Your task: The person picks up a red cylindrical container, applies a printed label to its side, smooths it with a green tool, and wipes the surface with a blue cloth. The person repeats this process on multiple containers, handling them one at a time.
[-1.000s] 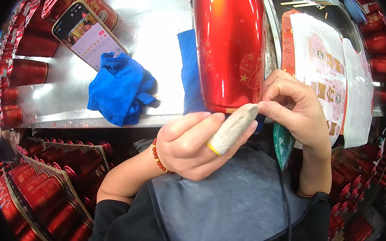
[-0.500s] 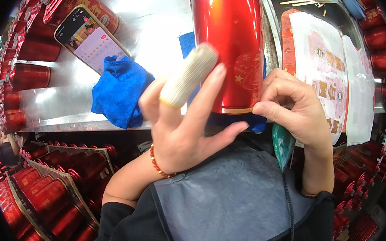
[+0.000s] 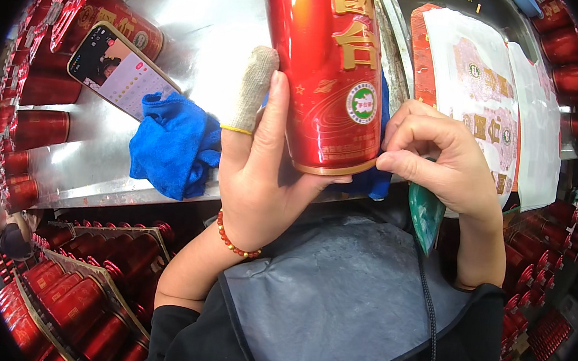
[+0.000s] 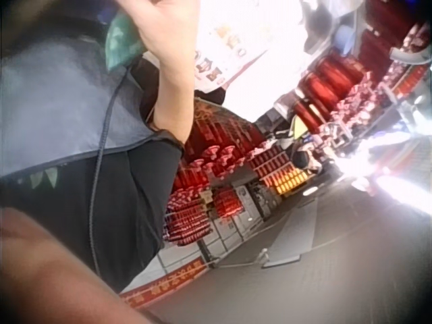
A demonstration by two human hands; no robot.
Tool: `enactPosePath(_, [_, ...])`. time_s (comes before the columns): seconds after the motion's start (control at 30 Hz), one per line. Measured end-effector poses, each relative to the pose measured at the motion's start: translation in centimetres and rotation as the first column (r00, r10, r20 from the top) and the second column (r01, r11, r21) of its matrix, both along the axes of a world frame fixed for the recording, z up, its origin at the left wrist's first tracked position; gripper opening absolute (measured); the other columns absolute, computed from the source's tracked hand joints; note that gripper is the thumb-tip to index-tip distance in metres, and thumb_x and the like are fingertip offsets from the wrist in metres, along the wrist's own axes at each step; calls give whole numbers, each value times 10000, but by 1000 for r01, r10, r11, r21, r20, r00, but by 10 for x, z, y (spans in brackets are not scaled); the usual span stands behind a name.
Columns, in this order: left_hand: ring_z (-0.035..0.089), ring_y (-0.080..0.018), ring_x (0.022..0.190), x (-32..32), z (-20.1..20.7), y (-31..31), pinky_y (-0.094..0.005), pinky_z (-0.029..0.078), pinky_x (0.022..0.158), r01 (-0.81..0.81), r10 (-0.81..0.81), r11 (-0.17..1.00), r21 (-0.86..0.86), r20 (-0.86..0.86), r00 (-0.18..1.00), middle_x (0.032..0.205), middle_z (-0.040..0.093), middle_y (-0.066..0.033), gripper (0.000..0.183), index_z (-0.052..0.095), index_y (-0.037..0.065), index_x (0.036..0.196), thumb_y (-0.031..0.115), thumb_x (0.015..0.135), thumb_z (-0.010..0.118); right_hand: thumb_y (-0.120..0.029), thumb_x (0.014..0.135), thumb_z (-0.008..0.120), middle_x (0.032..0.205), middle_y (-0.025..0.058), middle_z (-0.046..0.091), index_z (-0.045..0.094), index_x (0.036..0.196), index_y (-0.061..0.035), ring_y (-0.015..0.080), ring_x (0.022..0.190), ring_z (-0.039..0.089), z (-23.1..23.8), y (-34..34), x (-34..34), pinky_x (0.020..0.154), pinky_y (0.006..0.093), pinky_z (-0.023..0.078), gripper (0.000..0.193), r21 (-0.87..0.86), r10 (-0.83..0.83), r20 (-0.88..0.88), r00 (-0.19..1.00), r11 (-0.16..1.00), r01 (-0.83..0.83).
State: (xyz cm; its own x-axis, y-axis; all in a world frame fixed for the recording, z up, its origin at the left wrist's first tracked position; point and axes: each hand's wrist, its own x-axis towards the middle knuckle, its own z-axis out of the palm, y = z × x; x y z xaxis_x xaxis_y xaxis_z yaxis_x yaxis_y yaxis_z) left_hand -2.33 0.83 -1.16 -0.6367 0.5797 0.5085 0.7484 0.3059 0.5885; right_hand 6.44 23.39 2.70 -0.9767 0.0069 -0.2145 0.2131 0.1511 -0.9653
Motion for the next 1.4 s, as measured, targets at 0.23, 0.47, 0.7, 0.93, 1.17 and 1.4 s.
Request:
enactPosePath(0.23, [495, -393, 1373, -2, -4, -11, -429, 401, 1145, 24, -30, 999, 47, 119, 992, 1546, 410, -267, 973, 414, -51, 1512, 270, 744, 915, -109, 878, 806, 847, -18, 560, 700, 815, -33, 41, 680, 477, -4, -3, -3, 612, 221, 375, 145, 0, 5, -45, 999, 1000, -5])
enactPosePath(0.47, [596, -315, 1188, 11, -10, -35, -391, 443, 1027, 69, -67, 993, 94, -22, 998, 1381, 608, -199, 576, 651, -30, 1301, 308, 866, 819, -106, 862, 814, 818, -31, 543, 689, 790, -37, 36, 678, 447, -2, -3, -6, 606, 228, 347, 160, 15, 12, -34, 999, 1000, -12])
enactPosePath(0.7, [494, -304, 1346, 2, -11, -13, -397, 391, 1118, -12, -81, 953, 302, 295, 952, 1482, 508, -188, 754, 466, -22, 1475, 206, 855, 829, -108, 866, 804, 813, -28, 548, 681, 777, -41, 44, 666, 432, -3, -5, -6, 608, 233, 337, 166, 36, 6, -47, 999, 999, -4])
enactPosePath(0.93, [483, -311, 1366, 3, -12, -10, -400, 380, 1140, -35, -57, 958, 286, 307, 950, 1477, 506, -188, 756, 463, -11, 1479, 205, 856, 831, -107, 865, 803, 812, -25, 553, 680, 772, -41, 48, 664, 429, -3, -5, -6, 610, 235, 336, 168, 24, 8, -45, 999, 1000, -7])
enactPosePath(1.17, [445, -299, 1386, 4, -16, -11, -408, 331, 1136, -24, -64, 963, 270, 312, 948, 1496, 488, -175, 872, 452, -5, 1492, 340, 810, 869, -115, 871, 800, 823, -25, 551, 682, 780, -38, 43, 676, 440, -5, -5, -5, 610, 231, 340, 168, -3, 2, -53, 999, 1000, -3])
enactPosePath(1.4, [409, -314, 1407, 1, 11, 4, -392, 347, 1160, -7, 7, 994, -105, 4, 1000, 1565, 385, -174, 1165, 355, -17, 1555, 370, 643, 967, -98, 879, 786, 873, -7, 570, 685, 806, -24, 53, 735, 499, -1, -2, -6, 650, 224, 385, 145, -3, 32, -23, 999, 999, -33])
